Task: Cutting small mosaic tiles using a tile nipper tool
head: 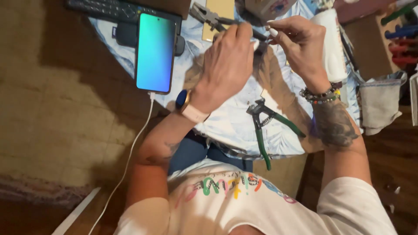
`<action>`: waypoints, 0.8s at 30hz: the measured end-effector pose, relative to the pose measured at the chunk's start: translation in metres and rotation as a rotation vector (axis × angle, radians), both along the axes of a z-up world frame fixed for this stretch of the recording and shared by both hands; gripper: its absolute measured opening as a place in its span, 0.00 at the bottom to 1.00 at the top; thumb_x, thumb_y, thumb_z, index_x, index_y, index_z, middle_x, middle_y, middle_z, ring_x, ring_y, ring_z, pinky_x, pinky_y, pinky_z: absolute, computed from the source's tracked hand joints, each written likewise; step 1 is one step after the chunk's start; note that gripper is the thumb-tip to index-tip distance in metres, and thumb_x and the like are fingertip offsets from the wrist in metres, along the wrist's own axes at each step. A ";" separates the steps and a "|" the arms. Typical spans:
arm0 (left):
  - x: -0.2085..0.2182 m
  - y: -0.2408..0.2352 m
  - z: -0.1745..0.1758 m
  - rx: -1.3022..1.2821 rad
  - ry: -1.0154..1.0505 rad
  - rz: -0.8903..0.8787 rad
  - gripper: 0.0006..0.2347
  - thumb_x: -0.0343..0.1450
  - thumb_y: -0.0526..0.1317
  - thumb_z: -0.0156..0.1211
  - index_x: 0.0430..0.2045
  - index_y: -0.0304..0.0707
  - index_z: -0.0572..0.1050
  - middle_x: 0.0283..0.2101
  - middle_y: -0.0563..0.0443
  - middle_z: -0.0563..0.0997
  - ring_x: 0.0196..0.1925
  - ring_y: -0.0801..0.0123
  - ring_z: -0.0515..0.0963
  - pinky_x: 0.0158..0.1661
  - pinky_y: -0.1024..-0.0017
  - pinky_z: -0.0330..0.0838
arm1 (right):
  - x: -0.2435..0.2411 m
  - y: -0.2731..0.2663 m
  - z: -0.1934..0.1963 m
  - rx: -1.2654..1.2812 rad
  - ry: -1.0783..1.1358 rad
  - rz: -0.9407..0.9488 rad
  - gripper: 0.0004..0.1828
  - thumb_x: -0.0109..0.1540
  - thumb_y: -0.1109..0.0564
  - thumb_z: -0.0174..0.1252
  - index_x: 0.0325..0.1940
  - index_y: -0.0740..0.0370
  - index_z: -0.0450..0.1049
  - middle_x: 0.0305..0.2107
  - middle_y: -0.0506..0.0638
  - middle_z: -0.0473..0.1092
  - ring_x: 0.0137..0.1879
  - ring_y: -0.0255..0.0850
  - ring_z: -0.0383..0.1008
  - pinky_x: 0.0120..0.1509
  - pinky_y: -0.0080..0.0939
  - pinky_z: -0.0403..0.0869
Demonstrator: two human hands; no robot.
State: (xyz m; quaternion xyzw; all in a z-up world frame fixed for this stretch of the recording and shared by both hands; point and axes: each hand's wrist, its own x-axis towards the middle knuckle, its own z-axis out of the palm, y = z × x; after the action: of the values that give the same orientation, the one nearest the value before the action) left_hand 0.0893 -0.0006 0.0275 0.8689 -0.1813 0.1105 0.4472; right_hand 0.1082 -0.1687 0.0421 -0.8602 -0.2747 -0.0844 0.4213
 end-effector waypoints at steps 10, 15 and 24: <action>0.055 -0.029 -0.051 0.087 -0.002 0.292 0.04 0.60 0.29 0.44 0.23 0.37 0.64 0.26 0.40 0.73 0.26 0.45 0.75 0.24 0.57 0.67 | 0.026 -0.007 -0.035 -0.155 -0.256 -0.044 0.03 0.60 0.74 0.53 0.36 0.74 0.69 0.28 0.57 0.69 0.30 0.40 0.70 0.35 0.34 0.70; 0.067 -0.036 -0.055 -0.068 0.134 0.164 0.03 0.61 0.30 0.44 0.15 0.34 0.64 0.19 0.34 0.73 0.22 0.41 0.73 0.20 0.55 0.65 | 0.035 -0.003 -0.032 -0.256 -0.470 0.005 0.03 0.63 0.69 0.50 0.37 0.75 0.69 0.29 0.61 0.66 0.31 0.46 0.68 0.35 0.39 0.70; 0.084 -0.045 -0.081 -0.220 0.311 0.081 0.10 0.58 0.30 0.43 0.24 0.37 0.75 0.25 0.39 0.78 0.29 0.52 0.77 0.30 0.64 0.69 | 0.046 -0.005 -0.037 -0.568 -0.774 0.015 0.04 0.65 0.64 0.52 0.40 0.70 0.69 0.29 0.55 0.61 0.30 0.44 0.63 0.27 0.38 0.63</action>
State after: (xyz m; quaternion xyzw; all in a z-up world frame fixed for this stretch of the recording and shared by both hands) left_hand 0.1728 -0.0456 -0.0533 0.8279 -0.0618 0.0117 0.5573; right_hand 0.1540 -0.1740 0.0047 -0.8448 -0.4296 -0.3169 0.0371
